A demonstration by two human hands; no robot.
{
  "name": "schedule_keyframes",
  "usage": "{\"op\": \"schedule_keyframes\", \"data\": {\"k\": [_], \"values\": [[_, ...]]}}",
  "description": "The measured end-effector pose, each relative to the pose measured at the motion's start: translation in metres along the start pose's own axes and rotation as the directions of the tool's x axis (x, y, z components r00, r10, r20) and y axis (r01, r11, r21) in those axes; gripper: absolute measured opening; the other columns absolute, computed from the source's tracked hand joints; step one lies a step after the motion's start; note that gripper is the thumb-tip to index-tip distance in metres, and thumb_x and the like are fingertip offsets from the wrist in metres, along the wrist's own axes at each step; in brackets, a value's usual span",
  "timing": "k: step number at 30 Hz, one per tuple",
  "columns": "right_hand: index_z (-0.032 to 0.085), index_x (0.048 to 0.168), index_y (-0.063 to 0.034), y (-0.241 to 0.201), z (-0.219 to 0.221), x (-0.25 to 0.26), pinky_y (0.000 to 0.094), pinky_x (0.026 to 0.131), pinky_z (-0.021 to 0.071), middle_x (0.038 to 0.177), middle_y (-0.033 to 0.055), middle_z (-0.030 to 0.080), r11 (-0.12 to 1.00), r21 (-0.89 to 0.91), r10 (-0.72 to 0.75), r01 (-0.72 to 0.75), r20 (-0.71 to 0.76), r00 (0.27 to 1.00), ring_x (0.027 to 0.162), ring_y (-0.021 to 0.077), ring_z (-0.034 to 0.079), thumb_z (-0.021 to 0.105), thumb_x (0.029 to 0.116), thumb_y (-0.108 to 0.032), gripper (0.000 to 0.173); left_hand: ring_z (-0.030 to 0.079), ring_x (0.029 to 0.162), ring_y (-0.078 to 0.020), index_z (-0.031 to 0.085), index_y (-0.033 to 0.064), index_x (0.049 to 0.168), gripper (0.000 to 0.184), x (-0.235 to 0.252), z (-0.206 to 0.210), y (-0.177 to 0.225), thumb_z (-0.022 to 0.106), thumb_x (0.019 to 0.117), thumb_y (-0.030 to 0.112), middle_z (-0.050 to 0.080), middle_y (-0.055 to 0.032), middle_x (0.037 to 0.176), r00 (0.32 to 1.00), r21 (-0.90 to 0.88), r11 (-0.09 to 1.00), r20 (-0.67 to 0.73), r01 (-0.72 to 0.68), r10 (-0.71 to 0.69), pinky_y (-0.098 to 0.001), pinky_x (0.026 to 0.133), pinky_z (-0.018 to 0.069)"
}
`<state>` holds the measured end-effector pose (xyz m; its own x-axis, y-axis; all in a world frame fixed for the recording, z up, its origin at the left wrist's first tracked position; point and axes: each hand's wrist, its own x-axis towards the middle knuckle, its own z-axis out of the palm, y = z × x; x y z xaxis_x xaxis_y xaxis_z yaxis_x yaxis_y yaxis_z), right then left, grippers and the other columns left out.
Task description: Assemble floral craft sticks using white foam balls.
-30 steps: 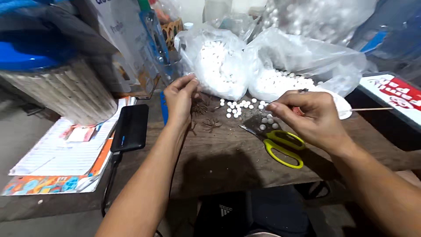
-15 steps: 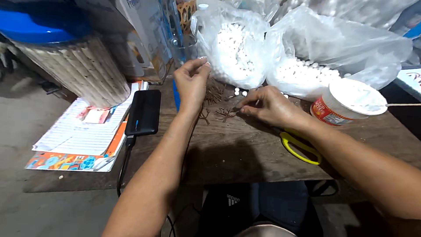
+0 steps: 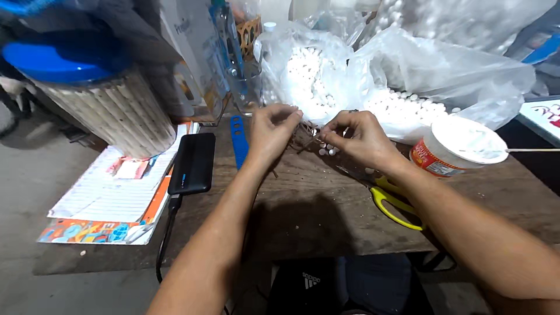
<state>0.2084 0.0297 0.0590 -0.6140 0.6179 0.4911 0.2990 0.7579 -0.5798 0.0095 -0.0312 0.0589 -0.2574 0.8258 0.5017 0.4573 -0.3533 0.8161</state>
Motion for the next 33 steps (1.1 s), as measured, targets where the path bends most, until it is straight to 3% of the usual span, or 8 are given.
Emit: {"op": "schedule_keyframes", "data": {"k": [3,7,10,18,24,28,30,33], "values": [[0.071,0.089,-0.0051,0.0,-0.001,0.0,0.0151,0.056,0.0426,0.081,0.0007,0.061,0.999,0.052,0.006,-0.001,-0.098,0.995,0.064,0.0001,0.052,0.067,0.0933,-0.008,0.006,0.062,0.071,0.0014,0.07,-0.0007,0.099,0.013,-0.004,0.002,0.003,0.067,0.0977,0.012,0.068,-0.0007,0.084,0.998,-0.024,0.998,0.014,0.056,-0.056,-0.0174,0.069,0.0532],[0.072,0.087,-0.0042,-0.001,-0.001,-0.001,0.017,0.055,0.0423,0.08,0.0021,0.06,0.998,0.048,-0.036,0.044,-0.145,0.989,0.062,0.0027,0.052,0.067,0.0927,-0.008,0.009,0.065,0.067,-0.0068,0.067,0.0052,0.11,0.017,-0.016,0.007,0.011,0.062,0.103,0.02,0.068,-0.0023,0.084,0.956,-0.211,0.938,0.161,0.275,-0.244,-0.0231,0.064,0.0568],[0.071,0.085,-0.0042,0.001,0.004,-0.002,0.0166,0.055,0.0407,0.077,0.0012,0.059,0.996,0.036,-0.077,0.083,-0.134,0.988,0.062,0.0019,0.051,0.066,0.0918,-0.009,0.01,0.066,0.069,-0.0047,0.069,0.0046,0.104,0.008,-0.018,0.012,0.009,0.062,0.1011,0.006,0.07,0.0,0.083,0.942,-0.328,0.885,0.166,0.332,-0.291,-0.0201,0.065,0.0569],[0.07,0.083,-0.0043,0.001,0.0,-0.003,0.016,0.057,0.04,0.077,0.0002,0.058,0.996,0.041,-0.072,0.077,-0.106,0.992,0.065,0.0014,0.05,0.065,0.0903,-0.008,0.009,0.066,0.064,-0.0031,0.069,0.0052,0.097,0.01,-0.015,0.01,0.01,0.062,0.099,-0.001,0.071,0.0018,0.078,0.948,-0.436,0.863,-0.063,0.255,-0.312,-0.018,0.062,0.0566],[0.068,0.083,-0.0055,0.005,-0.002,-0.003,0.0168,0.057,0.0421,0.078,-0.0007,0.058,0.997,0.08,0.015,-0.009,-0.073,0.997,0.064,0.001,0.052,0.065,0.092,-0.009,0.01,0.068,0.074,-0.0065,0.065,0.0075,0.103,0.009,-0.011,0.003,0.01,0.056,0.1043,0.007,0.07,-0.0012,0.094,0.929,-0.474,0.849,-0.15,0.231,-0.337,-0.0208,0.069,0.0579],[0.072,0.082,-0.0029,0.003,0.008,-0.002,0.0204,0.058,0.0473,0.076,0.0021,0.063,0.993,0.116,0.017,-0.012,-0.044,0.999,0.063,0.0036,0.055,0.073,0.0869,-0.005,0.006,0.066,0.072,-0.0061,0.066,0.0059,0.099,0.007,-0.013,0.003,0.008,0.06,0.1012,0.005,0.07,-0.0005,0.088,0.958,-0.346,0.931,-0.207,0.119,-0.199,-0.0222,0.069,0.0575],[0.075,0.087,-0.0008,-0.004,0.016,-0.002,0.0274,0.065,0.0532,0.079,0.0061,0.068,0.993,0.113,0.033,-0.036,0.025,0.999,0.067,0.009,0.062,0.074,0.0886,-0.004,0.004,0.063,0.069,-0.0042,0.069,0.0049,0.097,0.005,-0.014,0.004,0.006,0.064,0.0983,0.004,0.068,0.0016,0.084,0.966,-0.252,0.967,-0.234,0.046,-0.106,-0.0212,0.067,0.0562],[0.077,0.108,0.0006,-0.014,0.016,0.003,0.036,0.081,0.0574,0.095,0.0122,0.075,0.991,0.08,0.094,-0.107,0.154,0.984,0.083,0.0166,0.071,0.066,0.0978,-0.005,0.015,0.063,0.069,-0.0023,0.071,0.0026,0.097,0.005,-0.015,0.006,0.004,0.067,0.0972,0.004,0.068,0.0009,0.084,0.968,-0.167,0.986,-0.249,-0.013,-0.03,-0.0192,0.066,0.0548]]}}
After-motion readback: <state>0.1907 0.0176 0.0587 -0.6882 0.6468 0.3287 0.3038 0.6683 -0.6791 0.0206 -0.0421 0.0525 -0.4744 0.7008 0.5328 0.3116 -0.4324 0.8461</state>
